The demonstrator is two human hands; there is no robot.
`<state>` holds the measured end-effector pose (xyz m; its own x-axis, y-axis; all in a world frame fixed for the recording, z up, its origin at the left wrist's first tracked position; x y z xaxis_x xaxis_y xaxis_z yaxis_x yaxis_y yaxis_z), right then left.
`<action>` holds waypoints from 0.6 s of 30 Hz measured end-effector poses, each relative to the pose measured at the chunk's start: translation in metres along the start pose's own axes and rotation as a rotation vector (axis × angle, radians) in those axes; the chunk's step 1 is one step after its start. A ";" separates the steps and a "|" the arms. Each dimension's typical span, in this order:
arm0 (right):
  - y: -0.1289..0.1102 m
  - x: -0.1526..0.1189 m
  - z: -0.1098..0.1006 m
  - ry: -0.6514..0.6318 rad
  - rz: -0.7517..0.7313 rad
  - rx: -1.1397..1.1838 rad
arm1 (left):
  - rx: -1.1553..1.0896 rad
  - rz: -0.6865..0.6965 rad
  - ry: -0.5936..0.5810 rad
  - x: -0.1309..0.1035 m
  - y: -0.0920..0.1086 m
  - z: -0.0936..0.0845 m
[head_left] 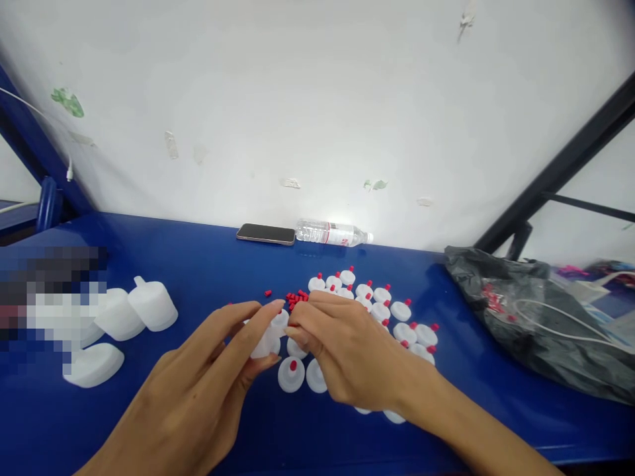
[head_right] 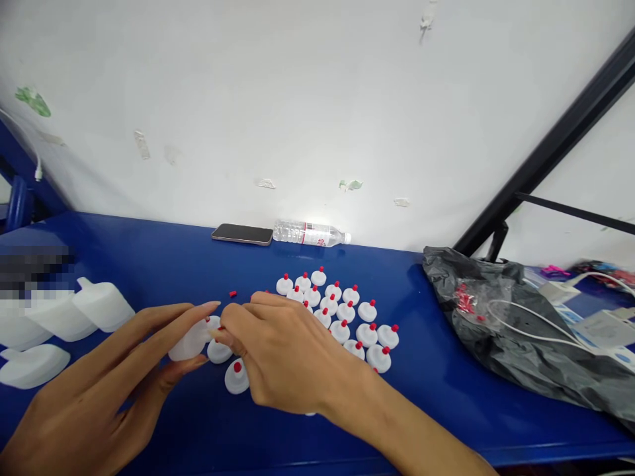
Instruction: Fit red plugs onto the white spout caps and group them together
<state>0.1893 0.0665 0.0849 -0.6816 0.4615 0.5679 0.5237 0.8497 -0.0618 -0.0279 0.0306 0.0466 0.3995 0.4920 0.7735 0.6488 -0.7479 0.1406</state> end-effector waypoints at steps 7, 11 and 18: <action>-0.006 -0.002 0.005 0.081 0.013 -0.092 | 0.044 -0.009 -0.027 0.001 0.000 -0.001; -0.007 -0.001 0.005 0.100 0.014 -0.064 | 0.059 0.054 -0.034 0.006 0.004 -0.001; 0.005 0.003 -0.025 0.062 0.116 -0.089 | -0.011 -0.117 -0.042 0.018 -0.002 -0.024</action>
<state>0.2025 0.0664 0.1066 -0.5824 0.5362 0.6110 0.6424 0.7642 -0.0584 -0.0379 0.0300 0.0750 0.3483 0.5939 0.7253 0.6854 -0.6892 0.2352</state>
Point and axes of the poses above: each hand's wrist, its own x-axis towards the middle knuckle, its own z-axis out of the palm, y = z × x, the point moved 2 cm from there along x, towards the middle knuckle, and after that the axes turned 12 degrees about -x, right-handed, at the moved point
